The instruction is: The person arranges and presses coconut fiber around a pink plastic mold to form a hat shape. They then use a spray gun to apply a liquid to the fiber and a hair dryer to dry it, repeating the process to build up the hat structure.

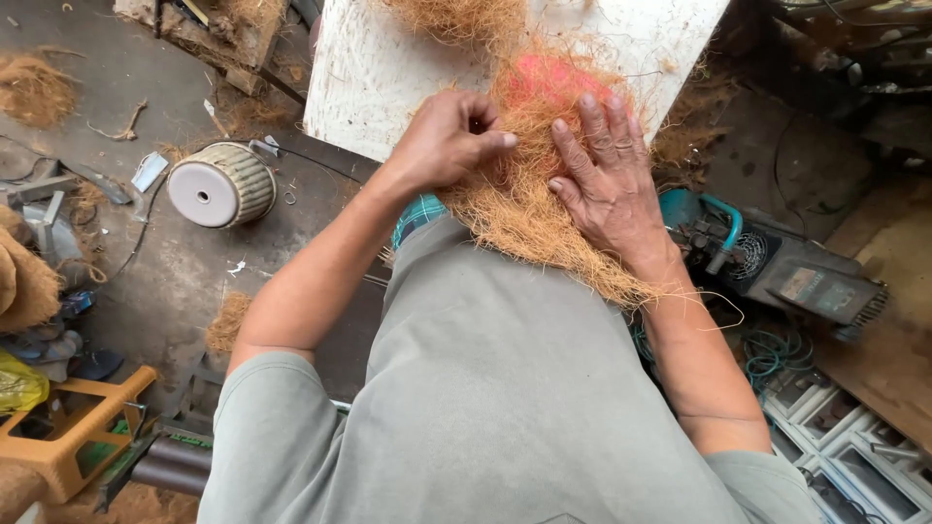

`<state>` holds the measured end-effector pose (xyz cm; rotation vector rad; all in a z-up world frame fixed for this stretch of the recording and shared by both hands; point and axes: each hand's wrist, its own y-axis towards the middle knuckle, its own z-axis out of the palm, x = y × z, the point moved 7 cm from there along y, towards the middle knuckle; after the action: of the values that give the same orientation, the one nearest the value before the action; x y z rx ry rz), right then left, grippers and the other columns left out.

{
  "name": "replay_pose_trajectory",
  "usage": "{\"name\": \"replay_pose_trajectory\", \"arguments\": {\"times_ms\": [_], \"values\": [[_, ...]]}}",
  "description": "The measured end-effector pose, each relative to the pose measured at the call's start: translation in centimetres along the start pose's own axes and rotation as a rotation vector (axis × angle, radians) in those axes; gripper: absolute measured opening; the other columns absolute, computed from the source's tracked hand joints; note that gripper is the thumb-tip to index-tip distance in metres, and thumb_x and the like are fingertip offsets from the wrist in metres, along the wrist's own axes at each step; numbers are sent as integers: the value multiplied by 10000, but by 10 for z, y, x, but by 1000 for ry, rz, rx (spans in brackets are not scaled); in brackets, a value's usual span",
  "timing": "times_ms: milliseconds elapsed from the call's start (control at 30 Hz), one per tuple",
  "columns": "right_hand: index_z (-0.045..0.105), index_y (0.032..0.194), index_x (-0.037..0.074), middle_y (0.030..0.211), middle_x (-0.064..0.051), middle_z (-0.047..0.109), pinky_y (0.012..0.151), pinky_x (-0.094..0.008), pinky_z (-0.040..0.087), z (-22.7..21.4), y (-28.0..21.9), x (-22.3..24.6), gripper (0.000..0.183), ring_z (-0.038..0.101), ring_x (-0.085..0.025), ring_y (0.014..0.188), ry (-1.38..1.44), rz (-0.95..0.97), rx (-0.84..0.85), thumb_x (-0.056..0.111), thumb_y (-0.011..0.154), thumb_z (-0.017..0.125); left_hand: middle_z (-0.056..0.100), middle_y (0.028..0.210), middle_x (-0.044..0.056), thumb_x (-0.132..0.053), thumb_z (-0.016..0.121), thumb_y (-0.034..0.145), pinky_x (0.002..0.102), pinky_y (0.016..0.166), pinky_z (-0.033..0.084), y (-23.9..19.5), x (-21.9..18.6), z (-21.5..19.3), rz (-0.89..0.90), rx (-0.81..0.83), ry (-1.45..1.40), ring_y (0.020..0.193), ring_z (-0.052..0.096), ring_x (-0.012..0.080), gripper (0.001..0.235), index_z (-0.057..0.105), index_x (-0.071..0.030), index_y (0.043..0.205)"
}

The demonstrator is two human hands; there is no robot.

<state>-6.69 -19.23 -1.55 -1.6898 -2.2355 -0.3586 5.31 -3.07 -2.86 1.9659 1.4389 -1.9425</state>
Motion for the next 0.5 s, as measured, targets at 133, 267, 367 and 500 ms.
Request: {"name": "replay_pose_trajectory", "arguments": {"times_ms": [133, 267, 367, 500], "values": [[157, 1642, 249, 1690, -36, 32, 1297, -581, 139, 3, -2, 3, 590, -13, -292, 1569, -5, 3, 3, 364, 1173, 496, 636, 747, -26, -156, 762, 904, 242, 706, 549, -8, 3, -9, -86, 35, -254, 679, 601, 80, 245, 566, -171, 757], [224, 1632, 231, 1682, -62, 90, 1284, -586, 155, 5, -4, 2, 563, 28, -325, 1559, -1, 15, -3, 349, 1163, 514, 569, 700, -45, -127, 802, 869, 251, 665, 473, 0, 21, -12, -61, 43, -359, 632, 494, 68, 306, 542, -178, 716], [243, 1628, 255, 1679, -58, 90, 1286, -552, 92, 8, -6, -1, 550, 18, -311, 1557, -10, 21, 13, 365, 1165, 519, 583, 691, -43, -137, 818, 870, 237, 650, 484, 7, 32, -20, -71, 4, -309, 631, 511, 69, 326, 543, -176, 700], [209, 1638, 265, 1686, -51, 44, 1288, -562, 80, 7, -8, -3, 551, -13, -310, 1565, -8, 30, 9, 385, 1175, 483, 598, 891, 1, -145, 755, 901, 272, 724, 504, 10, 32, -30, -2, -123, -38, 758, 565, 101, 176, 583, -160, 869]]}}
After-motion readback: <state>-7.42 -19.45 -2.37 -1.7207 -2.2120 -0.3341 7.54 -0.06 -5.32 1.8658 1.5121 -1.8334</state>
